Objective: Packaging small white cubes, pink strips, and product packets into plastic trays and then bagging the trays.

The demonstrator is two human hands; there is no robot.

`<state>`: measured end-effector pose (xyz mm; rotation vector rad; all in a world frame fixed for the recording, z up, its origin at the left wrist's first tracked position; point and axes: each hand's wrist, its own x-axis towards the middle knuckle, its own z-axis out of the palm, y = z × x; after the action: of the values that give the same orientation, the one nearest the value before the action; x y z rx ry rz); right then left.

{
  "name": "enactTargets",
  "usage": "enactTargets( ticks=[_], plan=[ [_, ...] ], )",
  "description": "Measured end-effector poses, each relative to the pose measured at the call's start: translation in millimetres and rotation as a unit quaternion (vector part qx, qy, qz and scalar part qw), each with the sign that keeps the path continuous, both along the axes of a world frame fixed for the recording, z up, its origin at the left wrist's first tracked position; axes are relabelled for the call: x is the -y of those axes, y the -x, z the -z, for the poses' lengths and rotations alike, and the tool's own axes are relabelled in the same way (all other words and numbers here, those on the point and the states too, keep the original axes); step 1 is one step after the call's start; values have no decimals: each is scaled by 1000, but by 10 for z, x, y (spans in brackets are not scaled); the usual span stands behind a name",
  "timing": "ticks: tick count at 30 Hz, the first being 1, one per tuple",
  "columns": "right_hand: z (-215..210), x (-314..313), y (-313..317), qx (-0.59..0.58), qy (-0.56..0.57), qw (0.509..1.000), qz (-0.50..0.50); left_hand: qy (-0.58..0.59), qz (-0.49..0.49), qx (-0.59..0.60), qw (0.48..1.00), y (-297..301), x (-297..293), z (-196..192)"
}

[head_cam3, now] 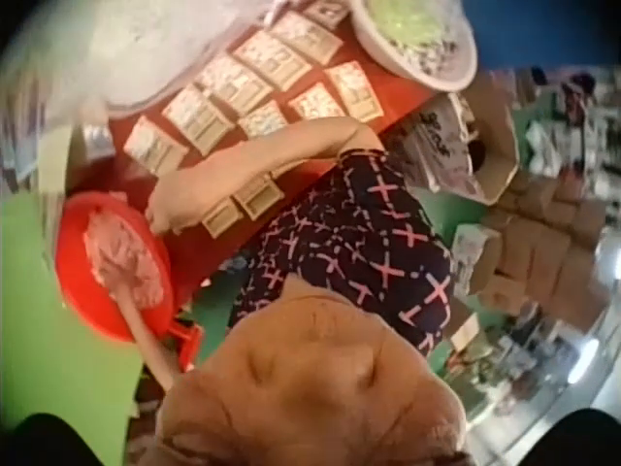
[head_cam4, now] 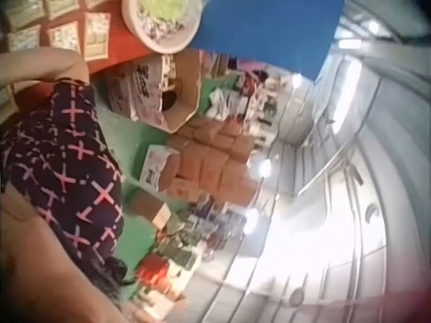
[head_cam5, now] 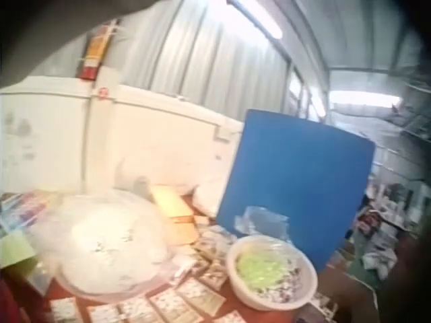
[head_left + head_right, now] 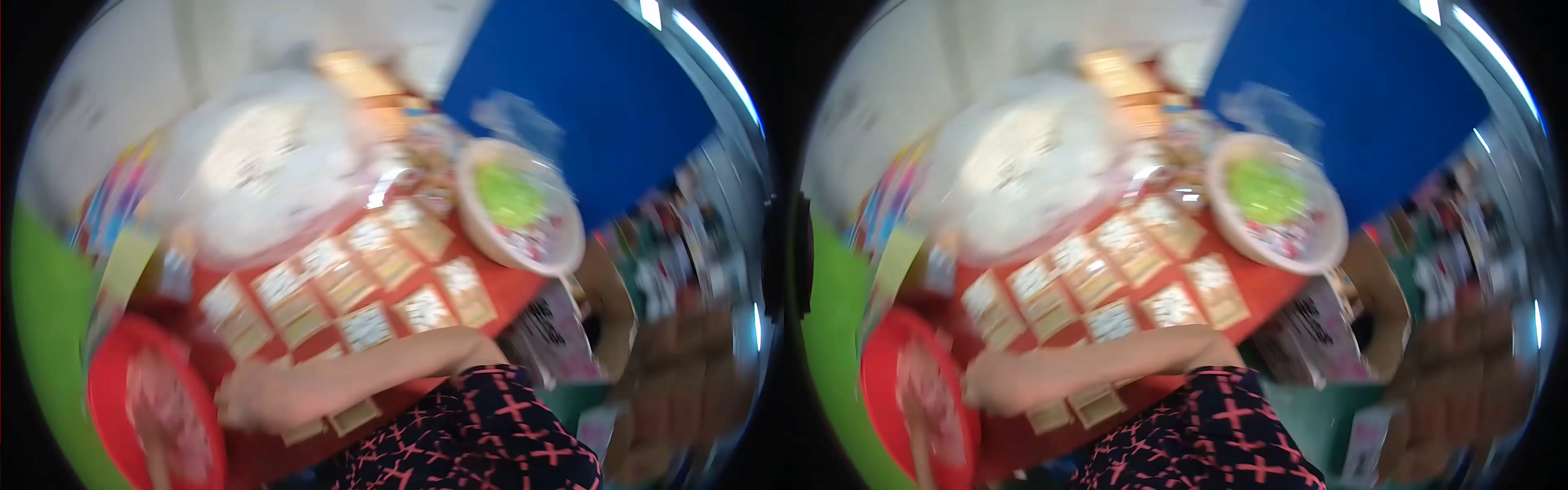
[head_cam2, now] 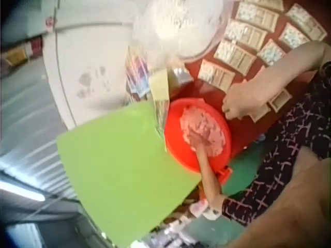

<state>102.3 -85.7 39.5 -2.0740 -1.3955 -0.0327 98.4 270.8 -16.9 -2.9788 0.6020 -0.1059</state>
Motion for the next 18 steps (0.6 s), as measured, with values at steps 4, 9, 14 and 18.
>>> enactTargets(
  ticks=[4,9,14,18],
  plan=[
    [64,269,170,3,-35,999,37,-6,-44,12,999,91,194,-179],
    [-122,641,303,-5,-93,991,100,34,-152,2,988,36,209,-452],
    [-164,874,424,-37,-60,989,133,-101,-154,94,978,-101,7,-517],
    [-187,1047,531,-59,-40,989,130,-59,-175,107,977,-44,440,-848]
  ],
)
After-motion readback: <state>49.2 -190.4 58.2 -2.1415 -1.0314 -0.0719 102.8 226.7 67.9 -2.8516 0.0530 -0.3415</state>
